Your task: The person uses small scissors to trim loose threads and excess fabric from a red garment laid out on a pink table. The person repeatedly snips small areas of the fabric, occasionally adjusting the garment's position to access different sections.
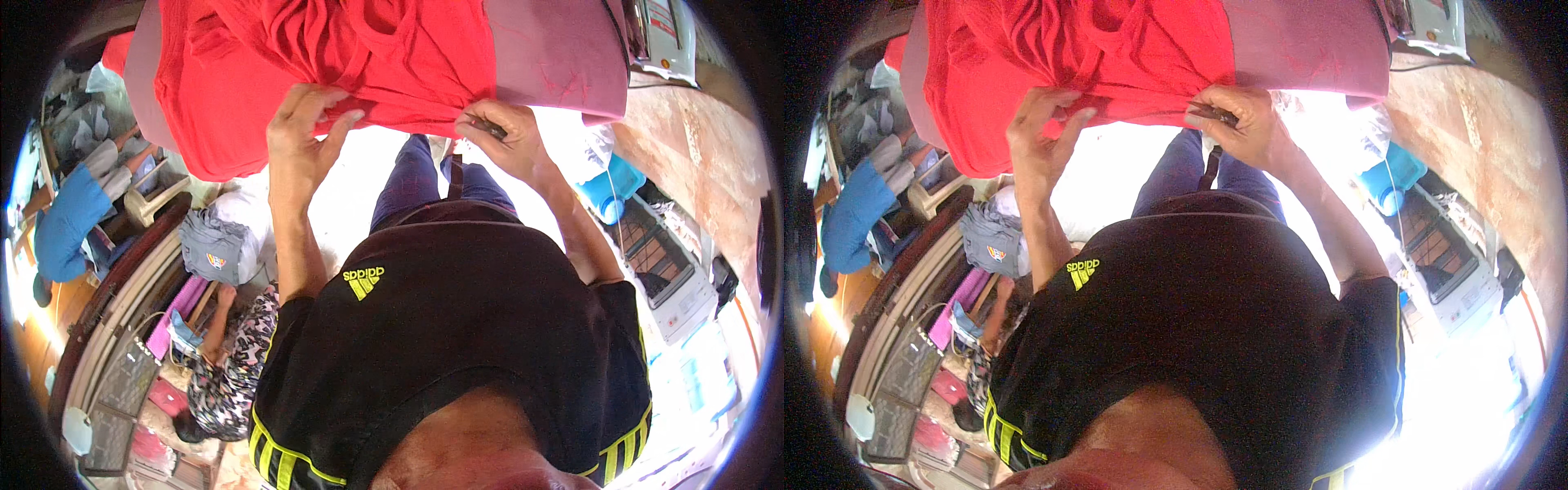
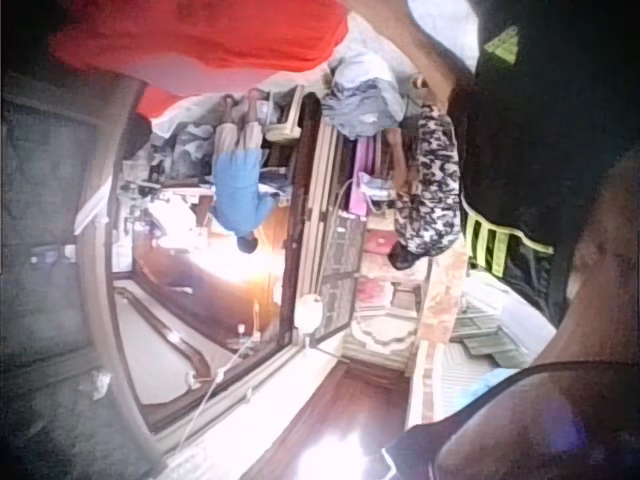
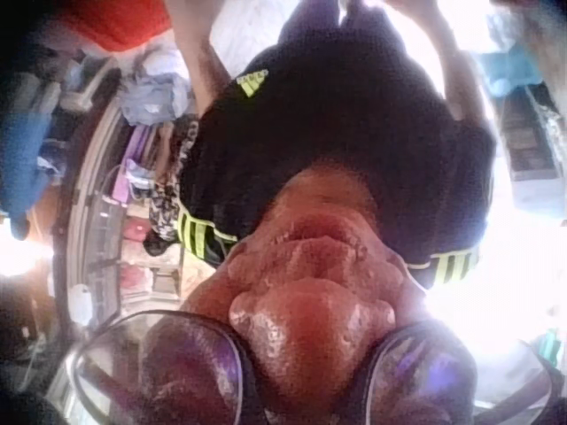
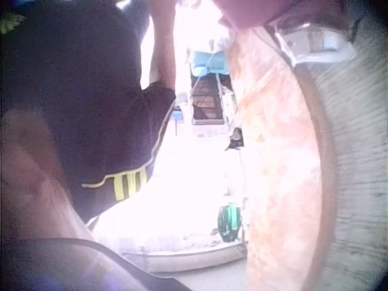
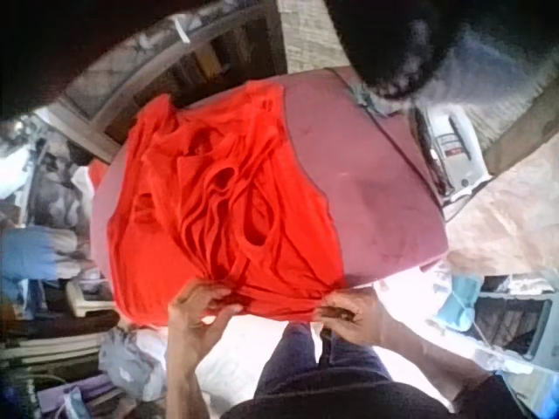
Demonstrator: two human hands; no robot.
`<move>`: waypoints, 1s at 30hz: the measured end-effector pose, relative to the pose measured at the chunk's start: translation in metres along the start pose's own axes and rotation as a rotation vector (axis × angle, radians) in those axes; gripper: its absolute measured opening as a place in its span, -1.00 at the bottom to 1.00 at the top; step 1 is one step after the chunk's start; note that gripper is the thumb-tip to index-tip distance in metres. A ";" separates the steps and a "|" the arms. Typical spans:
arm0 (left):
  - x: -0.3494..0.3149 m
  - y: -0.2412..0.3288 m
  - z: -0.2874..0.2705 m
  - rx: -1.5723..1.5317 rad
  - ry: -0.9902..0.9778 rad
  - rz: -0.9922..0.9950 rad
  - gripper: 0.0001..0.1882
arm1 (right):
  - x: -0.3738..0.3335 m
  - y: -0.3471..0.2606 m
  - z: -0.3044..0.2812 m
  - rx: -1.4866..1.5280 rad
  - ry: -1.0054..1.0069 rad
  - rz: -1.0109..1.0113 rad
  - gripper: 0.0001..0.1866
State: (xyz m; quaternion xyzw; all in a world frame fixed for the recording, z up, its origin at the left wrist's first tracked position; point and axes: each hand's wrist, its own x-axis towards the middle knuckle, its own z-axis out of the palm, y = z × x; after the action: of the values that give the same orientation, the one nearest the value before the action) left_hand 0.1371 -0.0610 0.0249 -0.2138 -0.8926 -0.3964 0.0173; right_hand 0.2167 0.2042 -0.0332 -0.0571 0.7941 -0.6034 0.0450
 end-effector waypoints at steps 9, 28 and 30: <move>0.007 -0.006 0.028 0.080 0.222 0.161 -0.79 | 0.037 -0.162 -0.057 1.094 -0.493 -1.223 -0.71; 0.047 -0.019 0.057 0.082 0.170 0.283 -0.66 | 0.021 -0.197 -0.060 0.828 -0.024 -1.446 -0.62; 0.044 -0.026 0.053 0.073 0.148 0.303 -0.66 | 0.009 -0.177 -0.072 0.994 -0.119 -1.335 -0.62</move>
State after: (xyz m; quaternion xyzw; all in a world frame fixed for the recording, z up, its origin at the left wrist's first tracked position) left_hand 0.0944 -0.0221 -0.0211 -0.3154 -0.8603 -0.3713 0.1503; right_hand 0.2039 0.2244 0.1570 -0.5211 0.2308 -0.7793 -0.2605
